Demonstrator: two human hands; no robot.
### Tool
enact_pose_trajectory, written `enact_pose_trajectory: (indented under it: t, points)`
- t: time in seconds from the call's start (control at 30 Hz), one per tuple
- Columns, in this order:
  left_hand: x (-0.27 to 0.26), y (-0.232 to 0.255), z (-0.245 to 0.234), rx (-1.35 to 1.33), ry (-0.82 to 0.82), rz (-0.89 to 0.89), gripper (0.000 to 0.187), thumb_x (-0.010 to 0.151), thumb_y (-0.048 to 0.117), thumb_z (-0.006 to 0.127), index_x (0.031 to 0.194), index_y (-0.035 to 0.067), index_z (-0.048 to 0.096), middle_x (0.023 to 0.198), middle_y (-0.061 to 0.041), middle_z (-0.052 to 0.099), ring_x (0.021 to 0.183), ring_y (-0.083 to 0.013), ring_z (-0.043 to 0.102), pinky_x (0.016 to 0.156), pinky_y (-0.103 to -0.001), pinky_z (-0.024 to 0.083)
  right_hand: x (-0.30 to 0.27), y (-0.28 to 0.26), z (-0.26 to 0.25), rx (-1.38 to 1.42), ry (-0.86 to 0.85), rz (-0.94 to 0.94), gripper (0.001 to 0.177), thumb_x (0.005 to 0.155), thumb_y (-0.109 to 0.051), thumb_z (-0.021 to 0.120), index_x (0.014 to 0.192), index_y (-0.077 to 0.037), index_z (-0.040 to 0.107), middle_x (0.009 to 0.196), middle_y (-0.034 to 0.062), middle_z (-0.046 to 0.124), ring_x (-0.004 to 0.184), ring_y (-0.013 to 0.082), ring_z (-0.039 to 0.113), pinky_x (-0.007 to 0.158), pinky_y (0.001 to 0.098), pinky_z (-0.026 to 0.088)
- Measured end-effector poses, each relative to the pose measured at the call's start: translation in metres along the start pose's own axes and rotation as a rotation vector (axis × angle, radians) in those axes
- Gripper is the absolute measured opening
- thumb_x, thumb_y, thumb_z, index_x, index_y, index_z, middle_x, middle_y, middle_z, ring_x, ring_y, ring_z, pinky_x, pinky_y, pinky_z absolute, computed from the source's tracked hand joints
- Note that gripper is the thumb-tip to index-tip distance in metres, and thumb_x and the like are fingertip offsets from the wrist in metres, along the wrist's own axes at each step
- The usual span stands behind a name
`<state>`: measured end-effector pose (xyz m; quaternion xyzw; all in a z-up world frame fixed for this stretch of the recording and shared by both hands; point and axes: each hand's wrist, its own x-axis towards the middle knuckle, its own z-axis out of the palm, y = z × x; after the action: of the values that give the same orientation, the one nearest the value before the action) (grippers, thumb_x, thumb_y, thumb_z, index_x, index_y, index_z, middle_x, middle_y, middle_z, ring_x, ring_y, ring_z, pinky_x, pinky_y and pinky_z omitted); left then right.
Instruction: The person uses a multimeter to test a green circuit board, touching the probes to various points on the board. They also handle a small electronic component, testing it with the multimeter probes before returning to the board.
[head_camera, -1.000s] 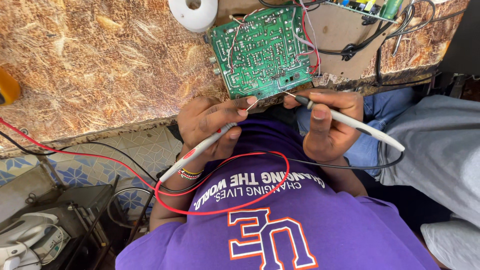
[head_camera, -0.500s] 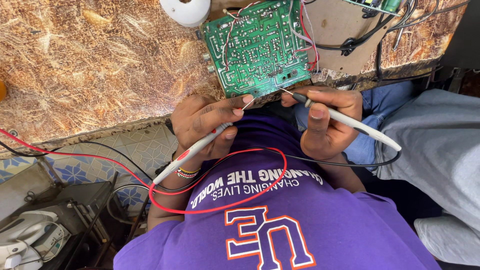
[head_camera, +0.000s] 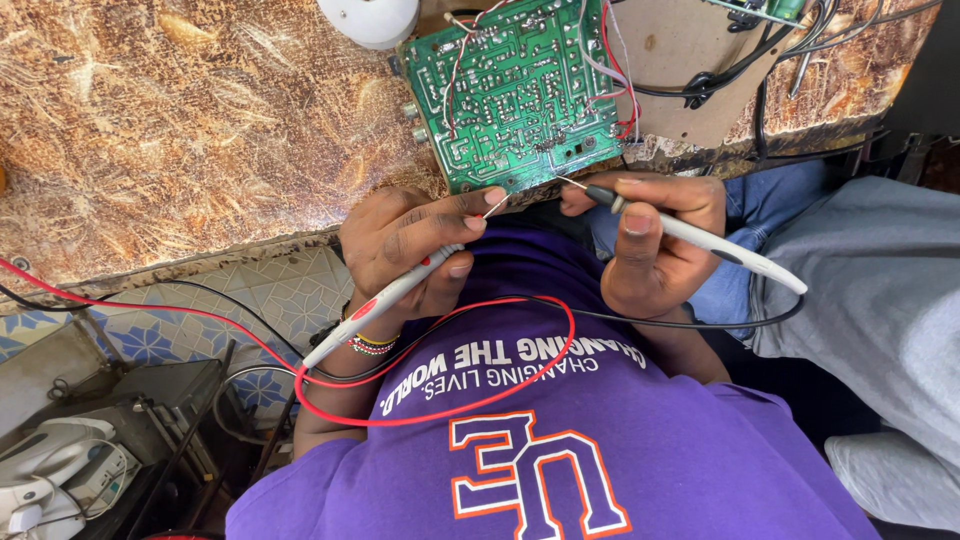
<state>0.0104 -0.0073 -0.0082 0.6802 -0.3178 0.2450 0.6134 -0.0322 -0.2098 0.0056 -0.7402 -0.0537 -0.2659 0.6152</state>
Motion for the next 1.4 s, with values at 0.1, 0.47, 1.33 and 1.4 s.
enact_pose_trajectory:
  t: [0.1, 0.47, 1.33, 1.4]
  points:
    - [-0.001, 0.000, 0.000, 0.004, -0.003, 0.001, 0.025, 0.105, 0.024, 0.056, 0.105, 0.004, 0.071, 0.098, -0.015, 0.080, 0.056, -0.0245, 0.055, 0.054, -0.034, 0.051, 0.005, -0.004, 0.008, -0.008, 0.010, -0.020, 0.026, 0.104, -0.013, 0.055, 0.098, 0.012, 0.056, 0.088, 0.0296, 0.071, 0.076, 0.0265, 0.071, 0.074, 0.0341, 0.057]
    - [-0.006, -0.003, 0.002, 0.010, 0.007, 0.006, 0.026, 0.105, 0.026, 0.056, 0.104, 0.005, 0.071, 0.097, -0.015, 0.080, 0.055, -0.0245, 0.054, 0.054, -0.034, 0.050, 0.003, -0.003, 0.007, -0.027, 0.024, -0.036, 0.027, 0.104, -0.014, 0.054, 0.099, 0.012, 0.056, 0.088, 0.0300, 0.071, 0.077, 0.0284, 0.072, 0.075, 0.0349, 0.058]
    - [-0.001, 0.000, -0.005, -0.097, -0.025, -0.034, 0.022, 0.102, 0.023, 0.059, 0.101, 0.004, 0.070, 0.099, -0.015, 0.079, 0.053, -0.0264, 0.064, 0.048, -0.033, 0.052, 0.001, -0.008, 0.008, -0.010, 0.025, 0.042, 0.030, 0.103, -0.020, 0.058, 0.098, 0.010, 0.061, 0.089, 0.0225, 0.071, 0.080, 0.0233, 0.070, 0.079, 0.0318, 0.057]
    - [0.007, 0.006, -0.003, -0.095, 0.027, -0.049, 0.020, 0.100, 0.021, 0.062, 0.101, 0.004, 0.072, 0.098, -0.014, 0.080, 0.052, -0.0263, 0.062, 0.048, -0.031, 0.053, -0.001, -0.007, 0.005, -0.070, 0.025, 0.056, 0.030, 0.101, -0.021, 0.062, 0.097, 0.008, 0.064, 0.089, 0.0196, 0.070, 0.081, 0.0261, 0.072, 0.080, 0.0316, 0.057]
